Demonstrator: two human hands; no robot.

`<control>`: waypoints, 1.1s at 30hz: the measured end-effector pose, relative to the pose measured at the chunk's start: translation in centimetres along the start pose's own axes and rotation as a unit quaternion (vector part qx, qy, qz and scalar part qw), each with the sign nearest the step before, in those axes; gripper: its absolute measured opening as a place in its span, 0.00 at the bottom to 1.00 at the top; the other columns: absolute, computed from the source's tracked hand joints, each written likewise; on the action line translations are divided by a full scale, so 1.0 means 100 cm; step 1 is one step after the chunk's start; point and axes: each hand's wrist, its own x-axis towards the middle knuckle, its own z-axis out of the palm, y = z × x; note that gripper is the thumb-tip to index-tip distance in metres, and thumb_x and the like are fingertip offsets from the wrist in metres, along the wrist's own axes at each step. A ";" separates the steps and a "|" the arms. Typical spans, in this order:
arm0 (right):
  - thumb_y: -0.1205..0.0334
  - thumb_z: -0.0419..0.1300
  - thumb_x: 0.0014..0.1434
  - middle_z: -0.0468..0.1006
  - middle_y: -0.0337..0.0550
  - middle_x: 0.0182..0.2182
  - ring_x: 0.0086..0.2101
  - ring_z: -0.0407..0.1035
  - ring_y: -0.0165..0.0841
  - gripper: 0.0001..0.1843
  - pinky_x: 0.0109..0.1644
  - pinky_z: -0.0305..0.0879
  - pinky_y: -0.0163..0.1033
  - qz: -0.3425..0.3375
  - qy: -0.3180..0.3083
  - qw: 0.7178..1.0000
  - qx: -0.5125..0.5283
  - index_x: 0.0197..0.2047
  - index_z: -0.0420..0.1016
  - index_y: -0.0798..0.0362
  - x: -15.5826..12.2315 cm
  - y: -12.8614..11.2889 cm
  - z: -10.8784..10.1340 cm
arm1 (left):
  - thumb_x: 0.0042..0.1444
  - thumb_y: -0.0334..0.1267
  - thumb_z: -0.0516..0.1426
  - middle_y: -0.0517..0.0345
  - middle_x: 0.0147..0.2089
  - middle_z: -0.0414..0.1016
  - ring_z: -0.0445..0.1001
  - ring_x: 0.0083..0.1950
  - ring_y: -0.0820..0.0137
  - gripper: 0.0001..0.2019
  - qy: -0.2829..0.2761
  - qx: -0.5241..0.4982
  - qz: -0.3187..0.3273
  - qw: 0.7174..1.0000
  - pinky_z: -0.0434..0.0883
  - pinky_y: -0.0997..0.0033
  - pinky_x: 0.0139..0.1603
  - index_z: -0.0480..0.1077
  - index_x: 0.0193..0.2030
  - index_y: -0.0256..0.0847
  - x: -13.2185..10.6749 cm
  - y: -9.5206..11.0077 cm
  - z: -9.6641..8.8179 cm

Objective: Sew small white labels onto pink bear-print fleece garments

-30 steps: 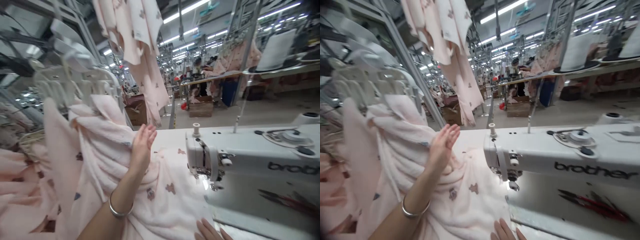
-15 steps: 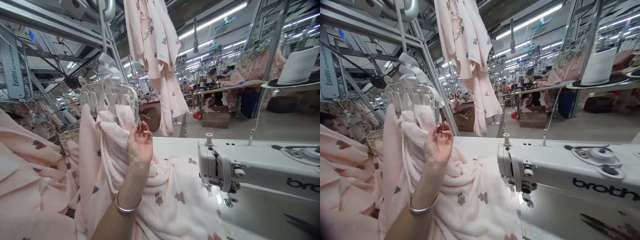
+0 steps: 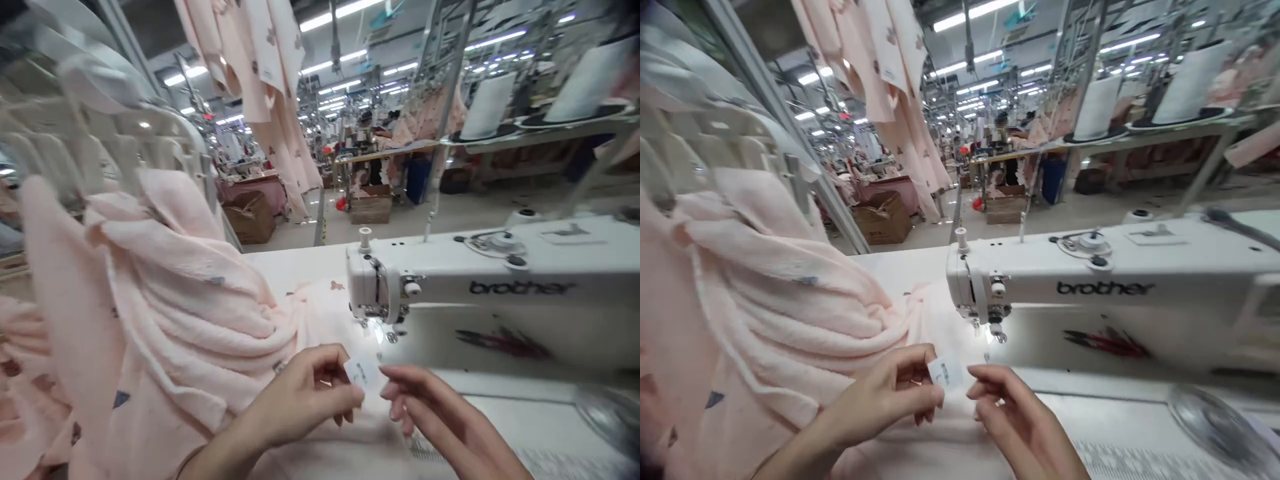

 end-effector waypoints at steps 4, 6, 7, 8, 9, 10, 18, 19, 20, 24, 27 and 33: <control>0.47 0.60 0.58 0.69 0.36 0.27 0.30 0.64 0.28 0.16 0.34 0.62 0.30 0.049 -0.027 0.995 0.088 0.31 0.68 0.52 0.016 -0.031 0.008 | 0.55 0.40 0.60 0.60 0.28 0.65 0.63 0.28 0.78 0.10 -0.023 0.040 -0.005 0.999 0.60 0.79 0.28 0.66 0.33 0.34 -0.007 -0.015 0.004; 0.48 0.60 0.58 0.66 0.35 0.25 0.29 0.61 0.27 0.17 0.33 0.58 0.30 0.054 -0.006 0.995 0.079 0.29 0.66 0.52 0.017 -0.032 0.016 | 0.55 0.40 0.60 0.61 0.30 0.65 0.63 0.30 0.78 0.10 -0.001 0.042 0.012 0.999 0.60 0.80 0.29 0.66 0.34 0.35 -0.008 -0.019 0.001; 0.48 0.60 0.58 0.66 0.35 0.26 0.29 0.61 0.27 0.16 0.34 0.57 0.31 0.056 0.001 0.996 0.072 0.29 0.67 0.52 0.017 -0.032 0.019 | 0.55 0.40 0.61 0.60 0.32 0.66 0.64 0.32 0.78 0.10 0.015 0.037 0.020 0.999 0.62 0.81 0.32 0.67 0.36 0.35 -0.008 -0.020 0.000; 0.48 0.59 0.59 0.65 0.35 0.26 0.30 0.60 0.27 0.16 0.34 0.57 0.31 0.058 0.004 0.996 0.067 0.30 0.67 0.52 0.016 -0.031 0.021 | 0.54 0.40 0.62 0.59 0.34 0.67 0.65 0.34 0.77 0.11 0.033 0.027 0.025 0.999 0.63 0.80 0.34 0.67 0.39 0.36 -0.007 -0.022 -0.001; 0.48 0.59 0.59 0.65 0.35 0.26 0.30 0.60 0.27 0.16 0.34 0.57 0.31 0.060 0.006 0.996 0.063 0.30 0.67 0.52 0.015 -0.030 0.023 | 0.52 0.40 0.63 0.59 0.35 0.67 0.66 0.36 0.76 0.13 0.049 0.014 0.026 0.998 0.65 0.80 0.36 0.68 0.40 0.36 -0.006 -0.023 -0.002; 0.47 0.58 0.59 0.65 0.35 0.26 0.30 0.60 0.27 0.17 0.34 0.57 0.31 0.061 0.007 0.996 0.059 0.30 0.66 0.52 0.014 -0.030 0.024 | 0.51 0.41 0.64 0.58 0.35 0.68 0.67 0.36 0.76 0.14 0.064 -0.001 0.025 0.998 0.66 0.79 0.37 0.68 0.40 0.36 -0.005 -0.024 -0.002; 0.48 0.58 0.60 0.66 0.35 0.28 0.31 0.62 0.28 0.15 0.36 0.57 0.32 0.075 0.010 0.996 0.051 0.33 0.68 0.52 0.015 -0.032 0.024 | 0.52 0.44 0.64 0.59 0.26 0.70 0.69 0.29 0.77 0.14 0.100 -0.036 -0.006 0.994 0.67 0.80 0.31 0.68 0.31 0.34 0.000 -0.026 0.000; 0.48 0.57 0.60 0.66 0.35 0.27 0.31 0.62 0.28 0.16 0.36 0.57 0.32 0.077 0.011 0.996 0.048 0.32 0.68 0.52 0.015 -0.031 0.024 | 0.51 0.44 0.64 0.59 0.25 0.69 0.69 0.28 0.77 0.15 0.098 -0.036 -0.010 0.994 0.66 0.80 0.31 0.67 0.31 0.34 0.000 -0.026 0.000; 0.48 0.57 0.60 0.66 0.35 0.26 0.30 0.62 0.28 0.16 0.35 0.57 0.32 0.076 0.009 0.996 0.047 0.31 0.68 0.53 0.016 -0.031 0.024 | 0.51 0.44 0.64 0.59 0.25 0.69 0.69 0.28 0.77 0.15 0.097 -0.037 -0.013 0.995 0.66 0.80 0.30 0.67 0.31 0.34 0.000 -0.025 0.000; 0.49 0.57 0.60 0.66 0.36 0.26 0.29 0.61 0.28 0.16 0.34 0.57 0.33 0.071 0.014 0.996 0.046 0.30 0.67 0.53 0.016 -0.028 0.025 | 0.49 0.45 0.65 0.60 0.26 0.68 0.66 0.28 0.78 0.16 0.093 -0.021 -0.013 0.995 0.63 0.81 0.29 0.68 0.34 0.34 0.003 -0.025 0.001; 0.48 0.57 0.60 0.66 0.36 0.26 0.29 0.62 0.29 0.17 0.34 0.58 0.33 0.075 0.019 0.996 0.045 0.30 0.67 0.53 0.015 -0.027 0.024 | 0.50 0.46 0.64 0.60 0.25 0.68 0.66 0.27 0.77 0.16 0.083 -0.005 -0.020 0.996 0.63 0.80 0.28 0.68 0.33 0.33 0.007 -0.026 0.002; 0.49 0.54 0.63 0.69 0.38 0.28 0.31 0.65 0.29 0.16 0.34 0.61 0.33 0.068 0.038 0.997 0.018 0.32 0.70 0.53 0.012 -0.014 0.008 | 0.51 0.45 0.62 0.59 0.24 0.70 0.68 0.25 0.76 0.15 0.071 0.054 -0.030 0.996 0.64 0.78 0.27 0.68 0.30 0.34 0.024 -0.016 0.005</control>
